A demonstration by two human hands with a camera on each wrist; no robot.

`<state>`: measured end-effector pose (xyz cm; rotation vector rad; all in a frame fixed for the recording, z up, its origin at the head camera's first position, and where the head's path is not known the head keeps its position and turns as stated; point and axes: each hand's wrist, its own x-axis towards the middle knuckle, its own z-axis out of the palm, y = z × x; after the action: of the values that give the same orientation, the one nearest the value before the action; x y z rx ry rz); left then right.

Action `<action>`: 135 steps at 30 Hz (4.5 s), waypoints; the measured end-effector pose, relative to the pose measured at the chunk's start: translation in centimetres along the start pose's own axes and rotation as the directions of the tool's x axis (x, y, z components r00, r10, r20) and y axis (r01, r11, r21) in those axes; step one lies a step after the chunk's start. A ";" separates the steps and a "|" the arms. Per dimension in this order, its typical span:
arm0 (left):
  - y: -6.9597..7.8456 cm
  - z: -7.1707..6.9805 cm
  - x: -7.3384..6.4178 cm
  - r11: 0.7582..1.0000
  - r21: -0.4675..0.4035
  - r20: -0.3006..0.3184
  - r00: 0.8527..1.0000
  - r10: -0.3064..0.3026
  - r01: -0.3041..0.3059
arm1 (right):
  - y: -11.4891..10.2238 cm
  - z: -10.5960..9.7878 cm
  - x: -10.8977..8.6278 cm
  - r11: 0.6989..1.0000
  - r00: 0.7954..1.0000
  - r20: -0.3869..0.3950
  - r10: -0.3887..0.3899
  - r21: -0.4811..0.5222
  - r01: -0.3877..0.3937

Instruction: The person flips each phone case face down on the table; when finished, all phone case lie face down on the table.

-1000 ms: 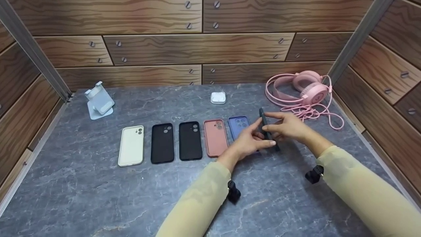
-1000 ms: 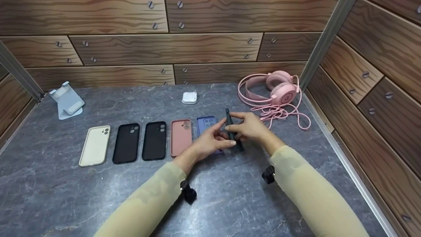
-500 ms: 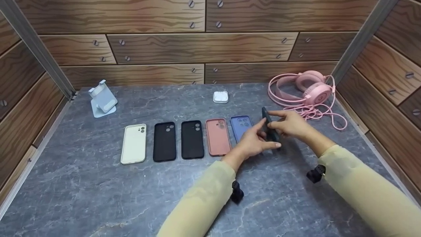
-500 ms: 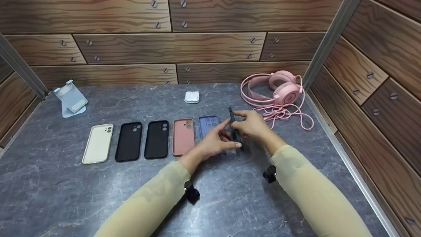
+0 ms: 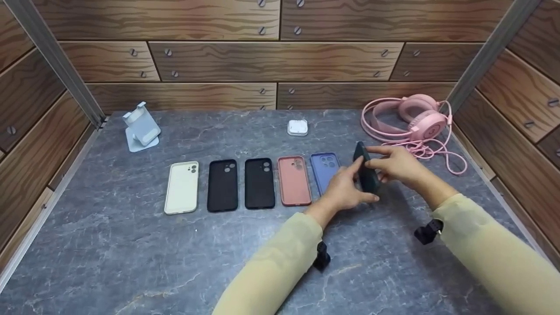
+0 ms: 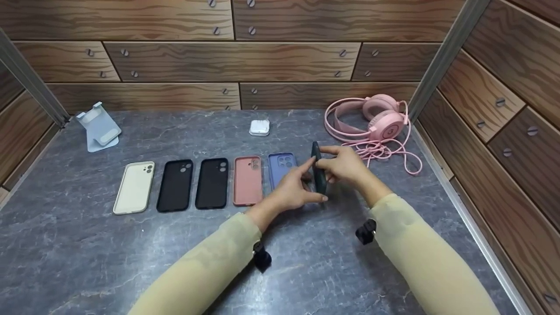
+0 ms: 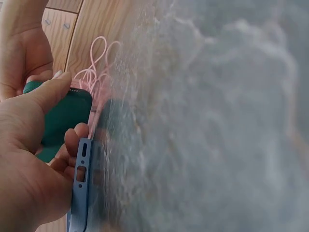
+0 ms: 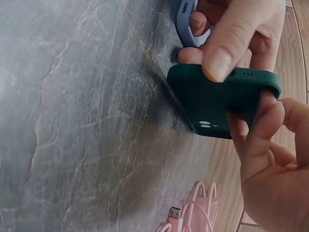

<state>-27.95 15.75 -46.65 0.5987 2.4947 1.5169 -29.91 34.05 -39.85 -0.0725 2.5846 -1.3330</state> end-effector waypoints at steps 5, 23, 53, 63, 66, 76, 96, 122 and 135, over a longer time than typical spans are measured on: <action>-0.1 0.0 0.0 1.000 0.012 0.006 1.000 -0.003 0.003 | 0.1 -0.2 -0.2 0.998 1.000 0.009 0.023 0.059 -0.024; -0.3 -0.8 -0.1 0.975 -0.221 0.024 0.999 -0.033 0.037 | 0.9 -1.6 -0.5 0.988 1.000 0.012 0.021 0.152 -0.022; -1.3 -1.0 1.0 0.990 -0.088 -0.087 0.990 -0.115 0.107 | 4.4 -0.5 -0.1 0.998 0.999 -0.031 -0.041 -0.039 0.039; -1.2 -0.8 0.9 0.992 0.021 -0.064 0.990 -0.123 0.125 | 5.2 -0.1 0.4 0.997 0.998 -0.056 -0.043 -0.073 0.038; -1.1 -0.7 0.8 0.992 0.042 -0.068 0.991 -0.116 0.119 | 5.4 0.0 0.6 0.998 0.997 -0.060 -0.048 -0.052 0.045; -1.0 -0.6 0.7 0.991 0.086 -0.068 0.993 -0.093 0.099 | 5.7 -0.2 0.5 0.997 0.998 -0.043 -0.049 -0.057 0.046; -0.8 -0.4 0.5 0.989 0.103 -0.050 0.994 -0.099 0.104 | 6.2 0.0 0.1 0.993 0.994 -0.071 -0.081 -0.097 0.074; 0.1 -0.3 0.2 0.975 0.178 -0.065 0.990 -0.122 0.131 | 5.7 0.9 -0.1 0.957 0.978 -0.128 -0.166 -0.261 0.128; 0.2 -5.4 -2.1 0.999 0.035 -0.159 0.987 0.005 0.000 | 4.0 1.1 -0.4 0.946 0.969 -0.156 -0.192 -0.291 0.141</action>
<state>-27.76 10.58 -44.05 0.5047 2.6430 1.5835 -28.99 35.56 -43.63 -0.2332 2.9668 -1.0591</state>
